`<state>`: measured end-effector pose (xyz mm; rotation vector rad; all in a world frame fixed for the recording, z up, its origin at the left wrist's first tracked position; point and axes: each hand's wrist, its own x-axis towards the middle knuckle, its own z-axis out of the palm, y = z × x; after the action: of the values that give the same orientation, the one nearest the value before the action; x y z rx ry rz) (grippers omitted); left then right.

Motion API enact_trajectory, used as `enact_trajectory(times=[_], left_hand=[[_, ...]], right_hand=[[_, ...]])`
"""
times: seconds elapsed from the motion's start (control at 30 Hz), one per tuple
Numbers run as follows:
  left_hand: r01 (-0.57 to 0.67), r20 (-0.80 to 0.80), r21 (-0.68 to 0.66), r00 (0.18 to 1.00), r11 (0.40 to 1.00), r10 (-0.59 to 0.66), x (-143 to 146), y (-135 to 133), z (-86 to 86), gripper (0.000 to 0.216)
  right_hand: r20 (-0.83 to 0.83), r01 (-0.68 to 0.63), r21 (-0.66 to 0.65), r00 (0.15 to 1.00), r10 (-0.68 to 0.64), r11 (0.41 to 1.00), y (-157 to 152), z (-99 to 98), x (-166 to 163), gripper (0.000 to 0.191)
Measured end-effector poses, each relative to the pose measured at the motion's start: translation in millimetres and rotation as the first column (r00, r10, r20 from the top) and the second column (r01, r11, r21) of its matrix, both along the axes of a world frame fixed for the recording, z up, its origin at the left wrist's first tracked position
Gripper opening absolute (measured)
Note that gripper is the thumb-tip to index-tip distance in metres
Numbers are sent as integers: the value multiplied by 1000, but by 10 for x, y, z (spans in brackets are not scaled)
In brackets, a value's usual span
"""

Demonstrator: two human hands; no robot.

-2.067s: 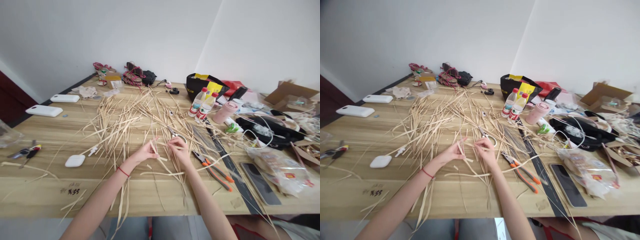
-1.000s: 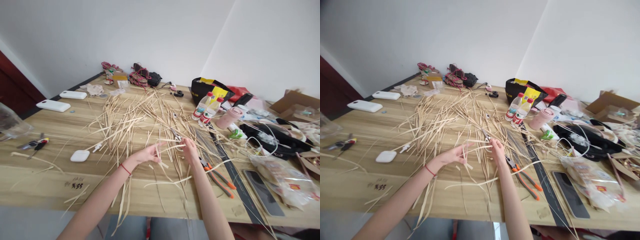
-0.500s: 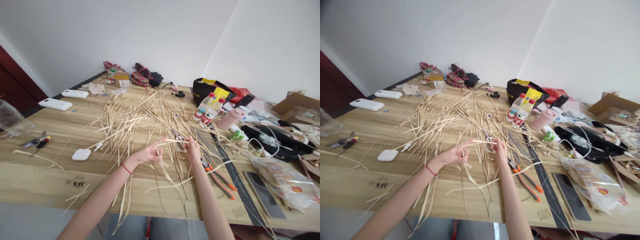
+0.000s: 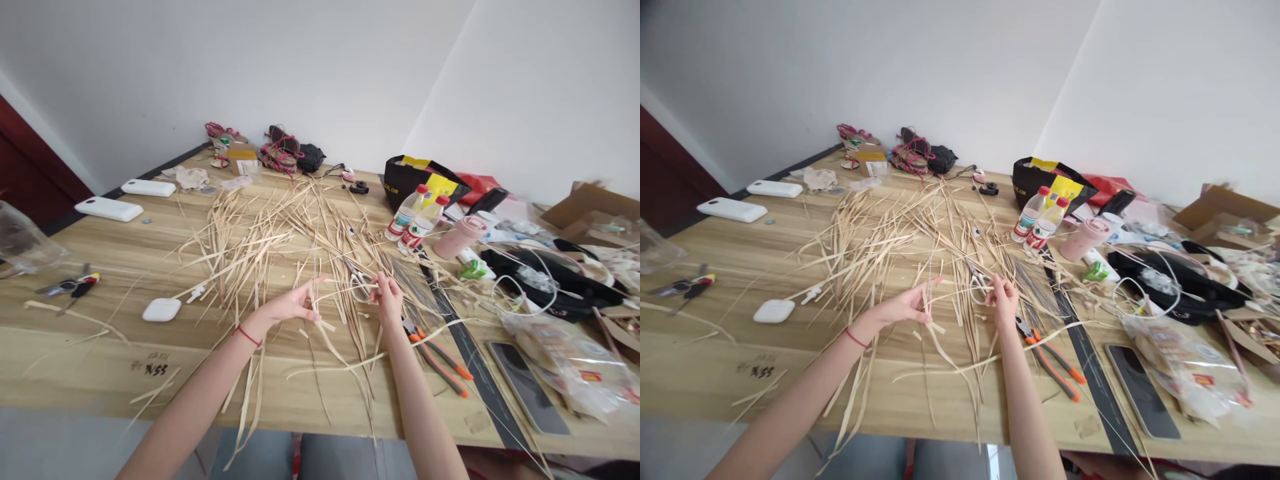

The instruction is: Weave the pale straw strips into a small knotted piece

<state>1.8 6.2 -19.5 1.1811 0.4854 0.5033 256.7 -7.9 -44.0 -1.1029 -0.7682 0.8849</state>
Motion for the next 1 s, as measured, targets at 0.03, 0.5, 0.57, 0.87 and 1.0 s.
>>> enact_trajectory(times=[0.03, 0.5, 0.57, 0.87, 1.0], left_hand=[[4, -7, 5, 1000, 1000, -4, -2, 4, -4, 99], [23, -27, 50, 999, 998, -22, 18, 2, -39, 96], [24, -39, 49, 999, 999, -22, 19, 2, -44, 95], [11, -48, 49, 999, 999, -8, 32, 10, -90, 93], [9, -49, 39, 999, 999, -7, 41, 9, -82, 93]], right_hand=[[5, 4, 0, 1000, -4, 1000, 0, 0, 0, 41], [13, 91, -31, 996, -90, 995, 25, -45, 15, 35], [23, 99, -35, 995, -98, 994, 25, -41, 9, 36], [26, 115, -22, 993, -115, 993, 22, -41, 0, 35], [29, 107, -28, 994, -106, 994, 18, -30, -6, 35]])
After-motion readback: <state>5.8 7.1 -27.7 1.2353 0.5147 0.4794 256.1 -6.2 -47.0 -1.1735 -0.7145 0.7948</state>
